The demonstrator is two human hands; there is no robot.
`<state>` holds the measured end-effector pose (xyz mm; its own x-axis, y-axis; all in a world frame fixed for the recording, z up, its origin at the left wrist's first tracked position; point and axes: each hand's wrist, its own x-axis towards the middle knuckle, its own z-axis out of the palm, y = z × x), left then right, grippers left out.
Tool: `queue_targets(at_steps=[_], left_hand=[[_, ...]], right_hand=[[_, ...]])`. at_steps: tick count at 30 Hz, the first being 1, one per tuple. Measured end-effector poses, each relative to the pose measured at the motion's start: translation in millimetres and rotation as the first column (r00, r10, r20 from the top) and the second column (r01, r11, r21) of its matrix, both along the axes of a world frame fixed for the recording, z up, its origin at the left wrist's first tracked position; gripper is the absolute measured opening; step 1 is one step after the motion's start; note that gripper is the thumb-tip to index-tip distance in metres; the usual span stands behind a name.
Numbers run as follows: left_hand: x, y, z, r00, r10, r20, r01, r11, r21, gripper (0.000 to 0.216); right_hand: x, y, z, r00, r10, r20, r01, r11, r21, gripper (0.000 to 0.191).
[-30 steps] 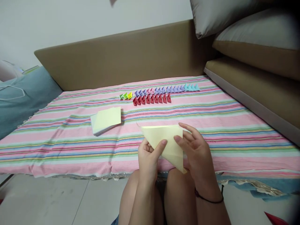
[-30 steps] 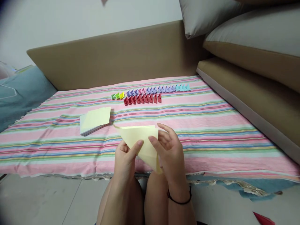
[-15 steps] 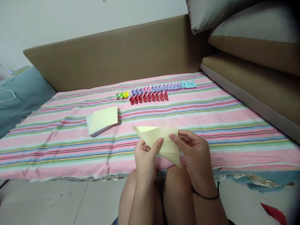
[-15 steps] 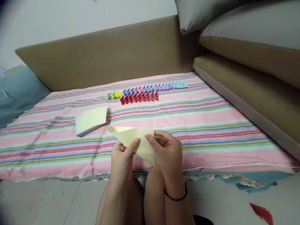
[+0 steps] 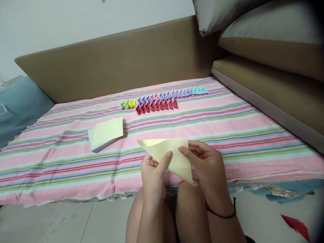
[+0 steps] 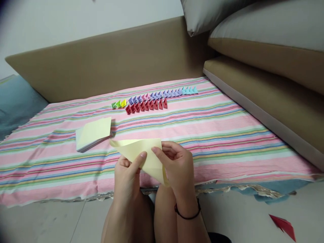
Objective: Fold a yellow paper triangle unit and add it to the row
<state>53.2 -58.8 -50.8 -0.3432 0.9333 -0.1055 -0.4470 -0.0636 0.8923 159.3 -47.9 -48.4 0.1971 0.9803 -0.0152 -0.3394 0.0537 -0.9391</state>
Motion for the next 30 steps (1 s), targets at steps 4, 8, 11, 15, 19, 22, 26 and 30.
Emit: queue_targets(at_steps=[4, 8, 11, 15, 19, 22, 26, 30], left_hand=[[0.3, -0.1, 0.9, 1.0, -0.001, -0.003, 0.001, 1.0, -0.007, 0.039], [0.7, -1.1, 2.4, 1.0, -0.001, -0.004, 0.001, 1.0, -0.024, 0.045], [0.3, -1.6, 2.4, 1.0, -0.001, 0.005, 0.001, 1.0, -0.018, 0.047], [-0.6, -1.7, 1.5, 1.0, -0.007, 0.011, 0.007, 1.0, -0.02, 0.048], [-0.9, -1.1, 0.3, 1.0, -0.006, 0.008, 0.006, 1.0, -0.018, 0.043], [-1.1, -0.5, 0.3, 1.0, 0.0, 0.007, 0.0, 1.0, -0.019, 0.042], [-3.1, -0.5, 2.5, 0.996, -0.091, -0.007, 0.09, 0.995, -0.043, 0.039], [-7.6, -0.1, 1.0, 0.988, -0.15, -0.039, 0.142, 0.979, -0.146, 0.033]], right_hand=[[0.5, 0.3, 0.8, 1.0, -0.001, 0.019, 0.001, 1.0, -0.004, 0.015], [-0.3, 1.3, 0.8, 1.0, 0.0, 0.022, 0.0, 1.0, -0.008, 0.015], [-0.8, 1.0, 0.4, 1.0, 0.011, 0.02, -0.011, 1.0, -0.008, 0.016], [-0.2, 0.1, -1.1, 1.0, 0.024, 0.009, -0.024, 1.0, 0.002, 0.015], [0.0, 0.5, -2.1, 1.0, 0.02, 0.004, -0.02, 1.0, 0.005, 0.015], [-1.0, 1.1, -2.7, 1.0, 0.002, 0.016, -0.002, 1.0, -0.004, 0.016], [-1.5, 1.3, -5.4, 0.993, -0.117, 0.002, 0.117, 0.992, -0.04, 0.019], [1.3, 1.3, -9.3, 0.972, -0.235, -0.018, 0.234, 0.971, -0.052, 0.024]])
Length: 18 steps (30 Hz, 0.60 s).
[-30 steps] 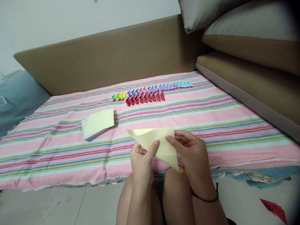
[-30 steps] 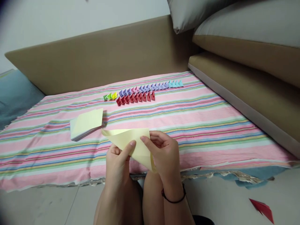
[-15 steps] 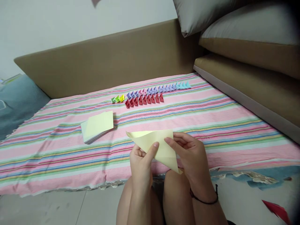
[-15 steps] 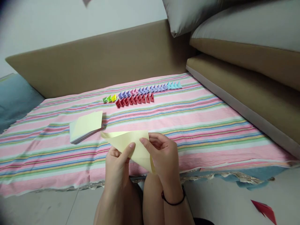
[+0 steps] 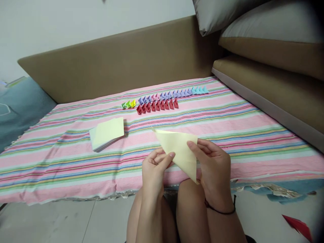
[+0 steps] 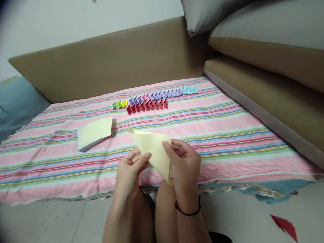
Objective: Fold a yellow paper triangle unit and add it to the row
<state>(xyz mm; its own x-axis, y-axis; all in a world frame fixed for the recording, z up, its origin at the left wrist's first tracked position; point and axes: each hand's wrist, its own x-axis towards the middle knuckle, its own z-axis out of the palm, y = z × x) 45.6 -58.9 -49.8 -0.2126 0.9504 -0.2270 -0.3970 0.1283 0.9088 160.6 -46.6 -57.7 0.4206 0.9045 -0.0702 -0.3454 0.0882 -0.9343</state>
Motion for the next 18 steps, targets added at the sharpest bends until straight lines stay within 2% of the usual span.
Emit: queue_targets(at_steps=[6, 11, 15, 18], left_hand=[[-5.1, 2.1, -9.4, 0.996, 0.044, -0.083, -0.045, 0.999, -0.017, 0.033], [-5.0, 2.2, -9.4, 0.999, 0.036, -0.016, -0.036, 0.999, 0.001, 0.033], [-3.6, 2.0, -8.7, 0.992, 0.123, -0.035, -0.122, 0.992, 0.029, 0.031], [-3.2, 2.3, -9.0, 0.986, 0.165, 0.01, -0.165, 0.985, 0.047, 0.035]], right_hand=[[2.8, 1.3, -2.7, 0.998, -0.058, 0.009, 0.058, 0.997, -0.051, 0.029], [1.8, 2.4, -2.0, 0.998, -0.045, -0.034, 0.044, 0.998, -0.04, 0.028], [0.7, 3.2, -2.1, 0.999, -0.016, -0.039, 0.015, 1.0, -0.027, 0.027], [0.2, 3.8, -3.7, 0.998, 0.027, -0.052, -0.029, 0.999, -0.028, 0.027]])
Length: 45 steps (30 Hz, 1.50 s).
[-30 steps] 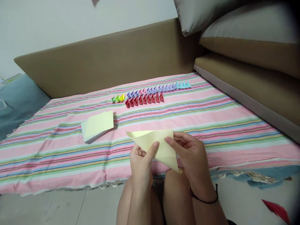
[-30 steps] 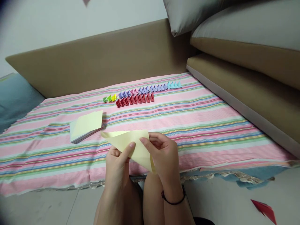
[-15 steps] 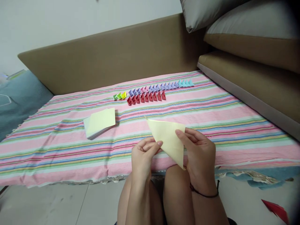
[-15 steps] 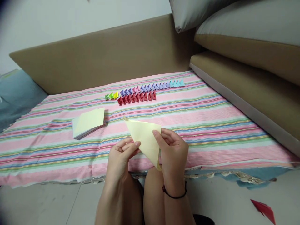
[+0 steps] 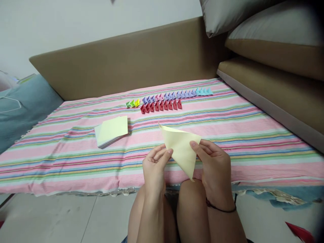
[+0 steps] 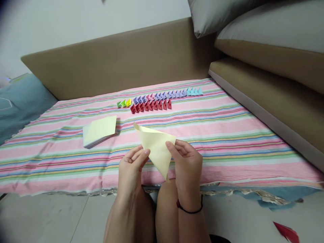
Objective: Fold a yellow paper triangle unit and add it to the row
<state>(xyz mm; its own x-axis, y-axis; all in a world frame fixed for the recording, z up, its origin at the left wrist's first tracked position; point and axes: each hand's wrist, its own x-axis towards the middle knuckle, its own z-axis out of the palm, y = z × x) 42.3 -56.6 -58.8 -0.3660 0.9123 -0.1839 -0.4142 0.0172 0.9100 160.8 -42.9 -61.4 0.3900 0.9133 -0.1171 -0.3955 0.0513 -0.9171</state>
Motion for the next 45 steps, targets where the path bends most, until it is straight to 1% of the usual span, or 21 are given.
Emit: queue_targets(at_steps=[4, 6, 8, 10, 11, 13, 14, 16, 17, 19, 22, 25, 30, 32, 34, 36, 38, 40, 41, 43, 45], left_hand=[[-0.1, 0.8, 1.0, 0.995, 0.093, -0.047, -0.091, 0.995, 0.037, 0.034], [-0.1, 1.4, 3.3, 0.987, 0.097, -0.125, -0.086, 0.992, 0.089, 0.032], [-0.6, 1.6, 7.2, 0.961, 0.124, -0.249, -0.088, 0.984, 0.152, 0.027], [-2.1, 1.5, 12.7, 0.863, 0.204, -0.463, -0.097, 0.965, 0.244, 0.019], [-3.3, 1.4, 15.7, 0.771, 0.251, -0.585, -0.078, 0.949, 0.305, 0.014], [-6.5, 1.1, 22.0, 0.527, 0.337, -0.78, 0.037, 0.908, 0.418, 0.01], [-8.3, 1.0, 25.0, 0.407, 0.367, -0.836, 0.124, 0.885, 0.449, 0.012], [-11.9, 0.3, 30.6, 0.213, 0.407, -0.888, 0.297, 0.839, 0.456, 0.016], [-13.5, -0.4, 33.4, 0.142, 0.42, -0.896, 0.367, 0.819, 0.442, 0.017], [-16.3, -3.0, 39.5, 0.059, 0.431, -0.901, 0.473, 0.782, 0.405, 0.02], [-18.7, -9.4, 50.3, 0.032, 0.425, -0.905, 0.57, 0.736, 0.366, 0.021], [-18.8, -17.4, 61.9, -0.027, 0.435, -0.9, 0.631, 0.706, 0.322, 0.02], [-18.5, -32.5, 77.8, -0.163, 0.437, -0.885, 0.675, 0.703, 0.223, 0.016], [-20.2, -38.8, 83.2, -0.202, 0.446, -0.872, 0.686, 0.7, 0.198, 0.012], [-23.0, -44.8, 88.3, -0.229, 0.451, -0.863, 0.688, 0.702, 0.184, 0.012], [-26.2, -50.1, 93.1, -0.219, 0.423, -0.879, 0.684, 0.709, 0.171, 0.015], [-28.8, -54.2, 97.2, -0.187, 0.377, -0.907, 0.68, 0.716, 0.157, 0.017], [-29.6, -56.8, 100.1, -0.173, 0.339, -0.925, 0.664, 0.734, 0.145, 0.019], [-29.0, -57.6, 101.2, -0.186, 0.33, -0.925, 0.651, 0.747, 0.135, 0.019], [-25.5, -58.7, 102.6, -0.258, 0.327, -0.909, 0.619, 0.779, 0.104, 0.02], [-19.1, -60.0, 103.6, -0.348, 0.328, -0.879, 0.605, 0.794, 0.057, 0.02]], right_hand=[[0.5, 2.4, -3.1, 0.996, 0.09, 0.007, -0.09, 0.996, 0.021, 0.025], [1.4, 4.5, -4.5, 0.99, 0.133, 0.034, -0.134, 0.991, 0.024, 0.024], [3.3, 6.1, -4.4, 0.988, 0.12, 0.096, -0.125, 0.991, 0.044, 0.025], [6.7, 5.5, -0.7, 0.977, 0.019, 0.212, -0.05, 0.989, 0.138, 0.034], [9.1, 4.0, 2.9, 0.955, -0.063, 0.288, -0.002, 0.976, 0.22, 0.039], [15.1, -1.0, 13.9, 0.851, -0.24, 0.466, 0.03, 0.91, 0.414, 0.044], [18.4, -4.1, 20.6, 0.763, -0.321, 0.56, 0.002, 0.869, 0.495, 0.042], [24.5, -10.1, 35.0, 0.542, -0.423, 0.726, -0.153, 0.8, 0.58, 0.037], [26.8, -12.6, 41.8, 0.445, -0.447, 0.776, -0.226, 0.782, 0.58, 0.036], [29.7, -16.2, 53.3, 0.282, -0.451, 0.847, -0.357, 0.77, 0.529, 0.026], [31.0, -19.3, 63.6, 0.106, -0.402, 0.909, -0.492, 0.774, 0.399, 0.008], [32.2, -23.2, 67.2, -0.009, -0.376, 0.927, -0.591, 0.749, 0.298, 0.016], [42.6, -36.1, 73.5, -0.069, -0.421, 0.905, -0.668, 0.693, 0.272, 0.02], [53.5, -42.3, 79.1, -0.07, -0.419, 0.905, -0.678, 0.686, 0.264, 0.02], [69.5, -47.7, 85.1, -0.043, -0.397, 0.917, -0.68, 0.684, 0.264, 0.016], [89.1, -51.5, 90.0, -0.035, -0.397, 0.917, -0.658, 0.7, 0.278, 0.014], [108.3, -54.4, 93.2, -0.042, -0.442, 0.896, -0.622, 0.714, 0.323, 0.011], [121.2, -58.1, 95.7, -0.054, -0.507, 0.86, -0.542, 0.738, 0.401, 0.009], [123.6, -60.8, 96.9, -0.053, -0.532, 0.845, -0.502, 0.746, 0.438, 0.009], [118.9, -68.1, 99.0, -0.033, -0.548, 0.836, -0.468, 0.747, 0.472, 0.008], [103.4, -76.3, 100.0, -0.019, -0.509, 0.86, -0.543, 0.728, 0.419, 0.009]])
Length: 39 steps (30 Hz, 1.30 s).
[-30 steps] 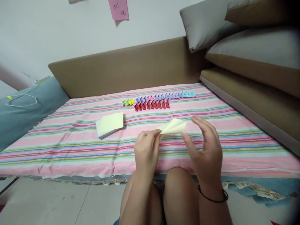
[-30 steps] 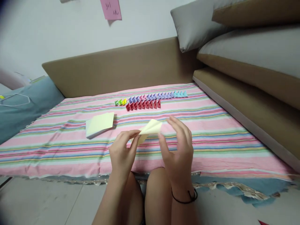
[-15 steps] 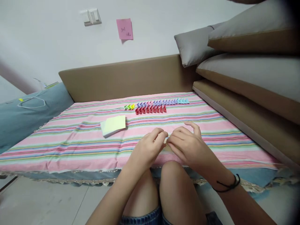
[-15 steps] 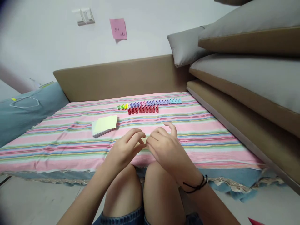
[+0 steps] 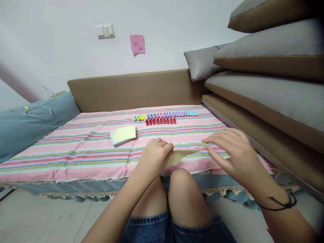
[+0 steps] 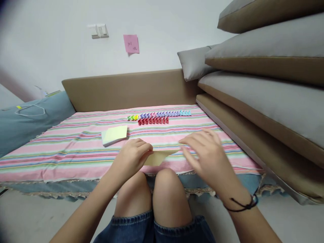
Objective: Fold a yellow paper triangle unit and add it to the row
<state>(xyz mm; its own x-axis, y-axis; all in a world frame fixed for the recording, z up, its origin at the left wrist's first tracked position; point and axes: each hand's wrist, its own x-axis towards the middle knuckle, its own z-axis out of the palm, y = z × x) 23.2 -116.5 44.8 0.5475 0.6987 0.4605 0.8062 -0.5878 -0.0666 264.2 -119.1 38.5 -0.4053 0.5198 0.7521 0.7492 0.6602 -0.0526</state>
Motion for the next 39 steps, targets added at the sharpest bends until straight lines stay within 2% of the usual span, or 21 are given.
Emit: queue_targets(at_steps=[3, 4, 6, 10, 15, 17, 19, 21, 24, 25, 28, 31, 36, 39], left_hand=[[11.0, -3.9, 0.8, 0.997, -0.019, -0.075, 0.02, 1.0, 0.014, 0.02], [13.8, -5.8, 0.9, 0.997, -0.033, -0.072, 0.034, 0.999, 0.015, 0.02], [16.9, -9.7, 0.7, 0.998, -0.043, -0.038, 0.043, 0.999, 0.012, 0.021], [9.2, -13.9, 0.1, 0.997, -0.023, 0.069, 0.022, 1.0, 0.019, 0.02], [-28.8, -7.6, 4.2, 0.988, -0.006, 0.155, -0.007, 0.997, 0.082, 0.015], [-44.8, -5.6, 7.1, 0.983, 0.07, 0.172, -0.094, 0.986, 0.135, 0.017], [-51.9, -7.0, 8.7, 0.95, 0.192, 0.247, -0.247, 0.945, 0.215, 0.016], [-46.1, -12.0, 7.2, 0.927, 0.202, 0.315, -0.287, 0.924, 0.251, 0.014], [-20.0, -21.3, -2.1, 0.974, -0.005, 0.228, -0.04, 0.98, 0.194, 0.014], [-10.6, -23.5, -6.4, 0.978, -0.041, 0.206, 0.008, 0.987, 0.158, 0.016], [8.1, -24.9, -18.4, 0.974, -0.034, 0.226, 0.016, 0.997, 0.081, 0.012], [12.7, -21.9, -25.4, 0.976, -0.007, 0.219, 0.001, 1.0, 0.029, 0.014], [13.8, -20.1, -27.3, 0.974, -0.038, 0.225, 0.033, 0.999, 0.023, 0.016], [11.4, -21.0, -24.9, 0.966, -0.047, 0.256, 0.041, 0.999, 0.032, 0.014]], right_hand=[[-28.5, -8.7, -1.9, 0.99, 0.032, 0.137, -0.017, 0.994, -0.108, 0.012], [-35.4, -9.9, -3.2, 0.987, 0.02, 0.161, 0.001, 0.991, -0.13, 0.009], [-42.1, -10.1, -5.8, 0.987, 0.028, 0.158, 0.0, 0.985, -0.172, 0.015], [-31.3, -7.0, -7.4, 0.999, 0.021, 0.044, -0.013, 0.982, -0.187, 0.014], [-10.1, -4.8, -7.8, 0.999, 0.027, -0.041, -0.035, 0.976, -0.214, 0.013], [-7.0, -4.1, -10.5, 0.999, 0.008, -0.046, -0.018, 0.975, -0.22, 0.013], [-7.9, -3.4, -14.3, 0.999, -0.019, -0.043, 0.009, 0.973, -0.229, 0.015], [-12.5, -2.9, -18.2, 0.999, -0.029, -0.036, 0.019, 0.968, -0.25, 0.015], [-23.1, -3.6, -22.1, 0.999, 0.005, -0.037, -0.016, 0.959, -0.281, 0.014], [-26.5, -4.3, -22.8, 0.999, 0.017, -0.037, -0.027, 0.957, -0.289, 0.015], [-33.9, -7.0, -24.1, 1.0, 0.016, -0.009, -0.018, 0.951, -0.309, 0.016], [-39.3, -10.1, -25.0, 1.0, -0.002, 0.023, 0.009, 0.95, -0.313, 0.014], [-49.1, -13.2, -25.4, 0.998, 0.06, -0.012, -0.061, 0.958, -0.282, 0.017], [-44.3, -12.7, -26.1, 0.996, 0.062, -0.07, -0.078, 0.967, -0.243, 0.015]])
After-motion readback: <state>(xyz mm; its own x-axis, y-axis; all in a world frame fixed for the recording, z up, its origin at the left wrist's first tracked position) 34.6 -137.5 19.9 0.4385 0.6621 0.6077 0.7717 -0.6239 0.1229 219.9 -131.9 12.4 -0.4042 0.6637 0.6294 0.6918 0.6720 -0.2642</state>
